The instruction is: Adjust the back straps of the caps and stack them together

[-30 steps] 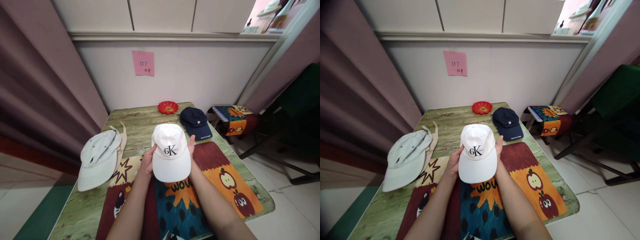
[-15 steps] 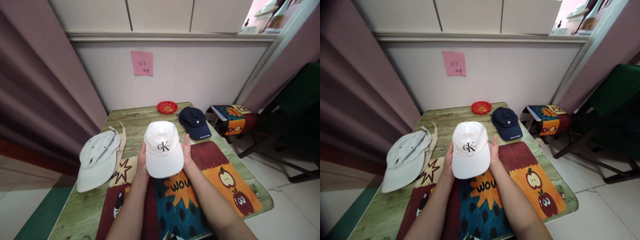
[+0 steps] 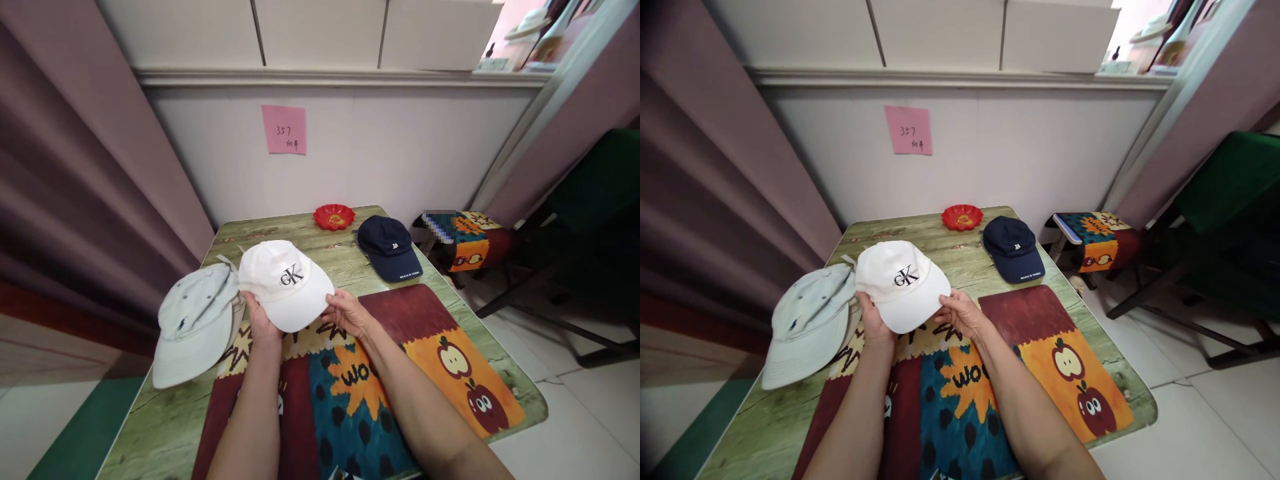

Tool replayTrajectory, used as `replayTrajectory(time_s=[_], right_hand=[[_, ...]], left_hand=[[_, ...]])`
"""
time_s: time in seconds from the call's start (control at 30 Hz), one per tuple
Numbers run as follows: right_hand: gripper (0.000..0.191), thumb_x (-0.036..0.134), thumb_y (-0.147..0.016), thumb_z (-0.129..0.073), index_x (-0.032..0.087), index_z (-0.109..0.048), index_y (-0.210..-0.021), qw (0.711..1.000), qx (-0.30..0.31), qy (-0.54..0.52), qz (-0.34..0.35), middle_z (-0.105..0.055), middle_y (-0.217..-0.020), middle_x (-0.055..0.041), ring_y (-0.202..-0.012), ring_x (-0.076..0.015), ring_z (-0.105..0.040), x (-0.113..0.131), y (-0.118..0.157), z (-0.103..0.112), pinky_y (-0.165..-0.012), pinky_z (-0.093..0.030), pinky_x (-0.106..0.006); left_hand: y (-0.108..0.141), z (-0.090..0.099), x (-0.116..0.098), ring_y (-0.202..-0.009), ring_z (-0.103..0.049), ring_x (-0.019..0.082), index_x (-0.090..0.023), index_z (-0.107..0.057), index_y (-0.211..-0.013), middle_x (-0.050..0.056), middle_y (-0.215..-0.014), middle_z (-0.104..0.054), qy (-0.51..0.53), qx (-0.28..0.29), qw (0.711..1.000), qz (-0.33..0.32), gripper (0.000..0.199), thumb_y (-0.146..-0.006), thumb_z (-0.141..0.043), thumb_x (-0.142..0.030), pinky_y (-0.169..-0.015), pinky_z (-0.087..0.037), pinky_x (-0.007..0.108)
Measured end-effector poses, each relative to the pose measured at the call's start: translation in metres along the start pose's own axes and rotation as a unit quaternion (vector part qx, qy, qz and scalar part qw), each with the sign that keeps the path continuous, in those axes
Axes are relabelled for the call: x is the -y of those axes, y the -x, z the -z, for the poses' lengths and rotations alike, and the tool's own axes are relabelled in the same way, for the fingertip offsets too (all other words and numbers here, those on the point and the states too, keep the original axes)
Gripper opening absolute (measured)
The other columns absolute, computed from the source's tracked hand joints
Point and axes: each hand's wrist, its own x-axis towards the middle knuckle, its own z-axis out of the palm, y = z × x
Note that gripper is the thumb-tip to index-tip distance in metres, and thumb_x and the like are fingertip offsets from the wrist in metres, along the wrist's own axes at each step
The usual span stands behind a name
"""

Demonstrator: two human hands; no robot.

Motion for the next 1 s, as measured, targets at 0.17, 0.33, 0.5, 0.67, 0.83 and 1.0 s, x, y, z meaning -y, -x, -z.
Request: replayTrajectory(time_s=[0.17, 0.33, 0.5, 0.67, 0.83, 1.0], right_hand=[[0.051, 0.029, -0.07, -0.084, 0.016, -0.064, -0.115, 1.0, 0.01, 0.003, 0.007, -0.075, -0.096, -0.0051, -0.074, -0.015, -0.073, -0.002, -0.001, -0.007, -0.061, -0.06, -0.021], [0.043, 0.031, -0.069, -0.084, 0.013, -0.068, -0.105, 0.998, -0.042, -0.005, 0.055, -0.076, -0.089, -0.0053, -0.069, -0.015, -0.07, -0.004, -0.008, -0.007, -0.06, -0.061, -0.025], [0.036, 0.032, -0.071, -0.082, 0.017, -0.069, -0.102, 0.976, -0.144, -0.024, 0.161, -0.077, -0.094, -0.0035, -0.073, -0.0138, -0.069, 0.02, -0.011, 0.013, -0.064, -0.06, -0.024], [0.036, 0.035, -0.073, -0.079, 0.024, -0.066, -0.105, 0.917, -0.283, -0.025, 0.28, -0.075, -0.101, 0.0002, -0.088, -0.0146, -0.069, 0.057, -0.005, 0.051, -0.074, -0.059, -0.025], [0.031, 0.033, -0.076, -0.074, 0.024, -0.065, -0.105, 0.868, -0.358, -0.013, 0.343, -0.073, -0.104, 0.001, -0.088, -0.0123, -0.069, 0.09, 0.008, 0.085, -0.074, -0.059, -0.024], [0.017, 0.027, -0.08, -0.07, 0.021, -0.065, -0.096, 0.85, -0.407, -0.002, 0.334, -0.074, -0.096, -0.0009, -0.084, -0.0128, -0.069, 0.124, 0.013, 0.108, -0.073, -0.059, -0.025]], left_hand=[[0.006, -0.011, -0.004, -0.132, -0.052, 0.023, -0.026, -0.058, -0.136, 0.007, -0.131, -0.066, -0.022, -0.011, 0.998, -0.049, 0.07, -0.093, -0.023, -0.069, -0.107, -0.044, 0.036], [0.005, -0.014, 0.007, -0.136, -0.047, 0.023, -0.027, -0.06, -0.132, 0.006, -0.133, -0.065, -0.035, 0.014, 0.997, -0.074, 0.06, -0.094, -0.033, -0.064, -0.111, -0.04, 0.037], [0.005, -0.013, 0.012, -0.13, -0.053, 0.026, -0.018, -0.066, -0.117, 0.015, -0.131, -0.064, -0.043, 0.04, 0.998, 0.001, 0.057, -0.095, -0.036, -0.061, -0.108, -0.043, 0.044], [0.003, -0.007, 0.013, -0.117, -0.062, 0.031, -0.01, -0.068, -0.107, 0.021, -0.128, -0.063, -0.065, 0.06, 0.994, 0.059, 0.058, -0.098, -0.033, -0.055, -0.101, -0.049, 0.052], [0.001, -0.004, 0.014, -0.108, -0.067, 0.027, -0.01, -0.067, -0.109, 0.019, -0.121, -0.067, -0.089, 0.061, 0.99, 0.093, 0.052, -0.1, -0.033, -0.05, -0.099, -0.05, 0.05], [-0.004, -0.001, 0.013, -0.104, -0.068, 0.026, -0.012, -0.066, -0.114, 0.019, -0.119, -0.068, -0.104, 0.055, 0.987, 0.104, 0.05, -0.099, -0.035, -0.048, -0.097, -0.051, 0.049]])
